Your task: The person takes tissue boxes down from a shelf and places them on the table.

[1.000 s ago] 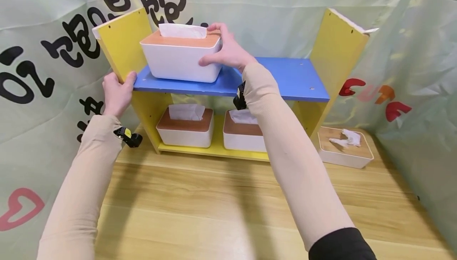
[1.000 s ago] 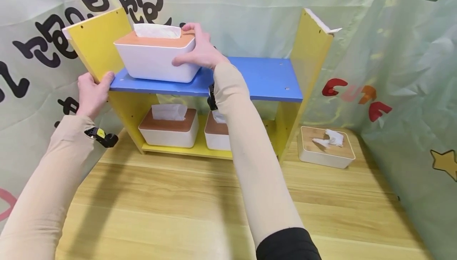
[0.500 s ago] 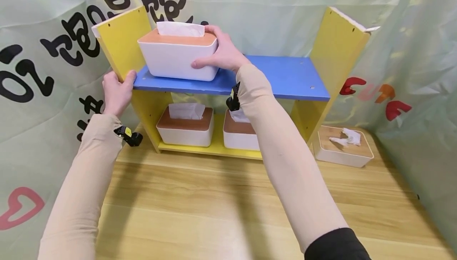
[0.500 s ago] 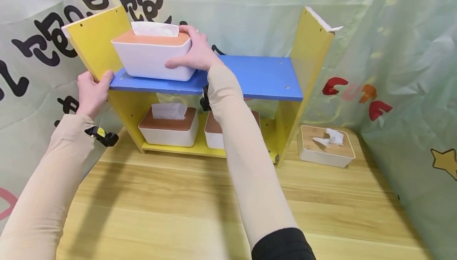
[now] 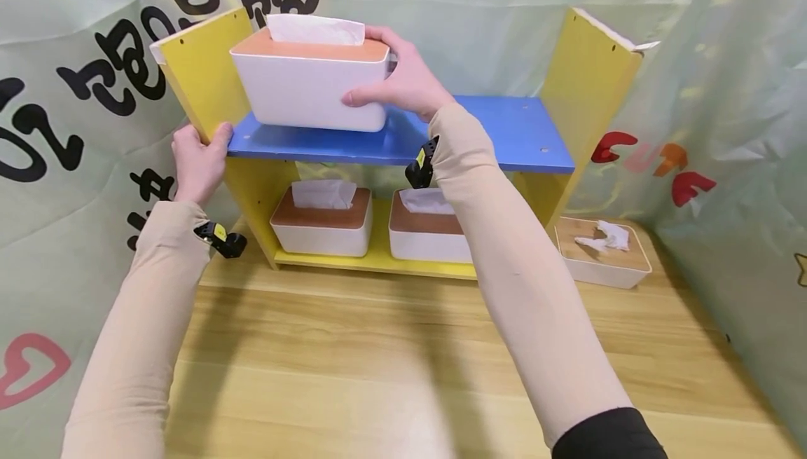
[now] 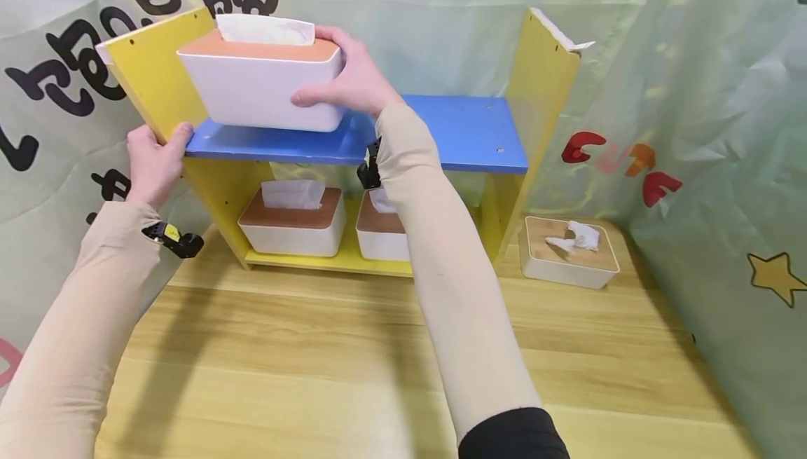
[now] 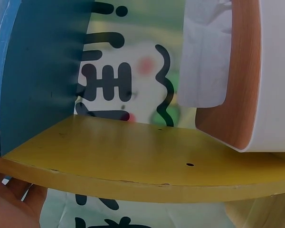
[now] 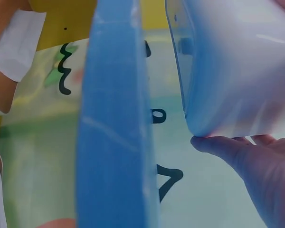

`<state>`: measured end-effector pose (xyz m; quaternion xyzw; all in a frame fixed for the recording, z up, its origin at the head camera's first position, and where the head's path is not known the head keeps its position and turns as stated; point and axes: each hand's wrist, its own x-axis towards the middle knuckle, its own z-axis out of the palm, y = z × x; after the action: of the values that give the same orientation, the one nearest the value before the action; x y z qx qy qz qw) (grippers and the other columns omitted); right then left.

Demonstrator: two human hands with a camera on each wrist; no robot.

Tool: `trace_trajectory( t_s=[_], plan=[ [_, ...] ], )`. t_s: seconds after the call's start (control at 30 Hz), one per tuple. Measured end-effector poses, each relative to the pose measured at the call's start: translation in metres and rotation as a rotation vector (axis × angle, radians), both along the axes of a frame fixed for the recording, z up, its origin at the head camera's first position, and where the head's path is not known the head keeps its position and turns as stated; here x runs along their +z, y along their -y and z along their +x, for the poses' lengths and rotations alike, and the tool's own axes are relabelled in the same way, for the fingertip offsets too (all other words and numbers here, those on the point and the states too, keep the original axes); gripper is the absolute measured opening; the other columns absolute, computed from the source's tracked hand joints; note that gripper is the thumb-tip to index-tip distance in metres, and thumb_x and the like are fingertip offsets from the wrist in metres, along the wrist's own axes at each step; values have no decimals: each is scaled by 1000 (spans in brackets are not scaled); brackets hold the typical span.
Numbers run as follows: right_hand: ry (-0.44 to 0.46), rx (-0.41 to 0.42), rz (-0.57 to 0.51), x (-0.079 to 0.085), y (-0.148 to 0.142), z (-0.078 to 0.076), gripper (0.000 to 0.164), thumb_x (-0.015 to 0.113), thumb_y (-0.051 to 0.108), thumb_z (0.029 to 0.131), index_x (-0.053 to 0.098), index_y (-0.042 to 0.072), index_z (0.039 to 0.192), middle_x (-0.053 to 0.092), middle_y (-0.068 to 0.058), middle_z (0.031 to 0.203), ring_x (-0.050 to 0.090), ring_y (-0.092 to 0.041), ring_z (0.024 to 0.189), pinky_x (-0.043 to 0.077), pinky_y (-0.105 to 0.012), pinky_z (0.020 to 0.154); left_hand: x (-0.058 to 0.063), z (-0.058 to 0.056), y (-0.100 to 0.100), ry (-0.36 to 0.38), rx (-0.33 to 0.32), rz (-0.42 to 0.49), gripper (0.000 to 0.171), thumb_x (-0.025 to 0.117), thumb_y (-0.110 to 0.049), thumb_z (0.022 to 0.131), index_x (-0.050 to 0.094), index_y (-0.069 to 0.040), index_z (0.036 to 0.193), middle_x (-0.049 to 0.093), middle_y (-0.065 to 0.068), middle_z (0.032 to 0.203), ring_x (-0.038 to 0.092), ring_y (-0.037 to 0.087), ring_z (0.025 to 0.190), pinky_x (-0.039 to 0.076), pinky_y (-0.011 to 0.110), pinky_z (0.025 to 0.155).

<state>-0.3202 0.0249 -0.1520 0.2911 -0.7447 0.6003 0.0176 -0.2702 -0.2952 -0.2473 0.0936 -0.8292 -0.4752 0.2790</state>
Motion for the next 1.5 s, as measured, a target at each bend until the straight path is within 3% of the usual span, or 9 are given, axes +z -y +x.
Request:
trace_trajectory(
  t_s=[0.43, 0.57, 0.73, 0.87, 1.1, 1.3, 1.5],
  plan=[
    [-70, 16, -66, 2, -18, 11, 87, 87, 5, 62, 51, 18, 140, 58, -4, 126, 60, -23, 109, 52, -34, 92, 1, 1, 0, 33, -17, 33, 45, 56, -44, 99, 62, -5, 120, 59, -12, 95, 60, -1, 83, 47, 11, 73],
    [-97, 12, -54, 1, -27, 19, 88, 88, 5, 62, 51, 17, 141, 58, -4, 125, 58, -23, 110, 52, -34, 92, 1, 2, -2, 54, -25, 37, 48, 55, -45, 99, 61, -5, 124, 64, -2, 108, 62, 1, 90, 50, 14, 80],
    [-130, 41, -70, 1, -41, 30, 88, 88, 1, 62, 52, 16, 141, 58, -5, 125, 58, -23, 113, 54, -36, 91, 0, 2, -2, 56, -20, 29, 44, 55, -47, 99, 62, -8, 119, 65, 9, 119, 63, 0, 91, 49, 14, 79],
    [-157, 71, -92, -4, -52, 40, 87, 88, -2, 60, 53, 16, 138, 59, -6, 126, 57, -24, 115, 54, -35, 90, -1, 3, 0, 47, -9, 26, 36, 56, -46, 99, 61, -12, 109, 66, 5, 112, 61, -1, 88, 45, 13, 72],
    [-223, 102, -137, -17, -74, 57, 87, 89, -7, 60, 55, 13, 137, 59, -7, 128, 54, -26, 118, 53, -33, 89, 0, 3, 0, 32, -14, 34, 38, 56, -45, 99, 62, -9, 110, 64, 0, 107, 62, 0, 88, 46, 13, 73],
    [-258, 59, -120, -26, -91, 75, 88, 89, -9, 56, 58, 15, 135, 58, -5, 131, 52, -26, 118, 49, -31, 90, 1, 2, -1, 43, -27, 33, 42, 55, -45, 99, 62, -8, 117, 66, 11, 123, 65, -1, 93, 48, 12, 77],
    [-275, 3, -74, -38, -109, 94, 89, 87, -13, 52, 58, 13, 133, 60, -4, 128, 53, -27, 115, 47, -32, 88, 1, 1, 0, 38, -25, 38, 39, 55, -44, 99, 63, -9, 114, 68, 11, 122, 64, -1, 91, 47, 13, 74]
  ],
)
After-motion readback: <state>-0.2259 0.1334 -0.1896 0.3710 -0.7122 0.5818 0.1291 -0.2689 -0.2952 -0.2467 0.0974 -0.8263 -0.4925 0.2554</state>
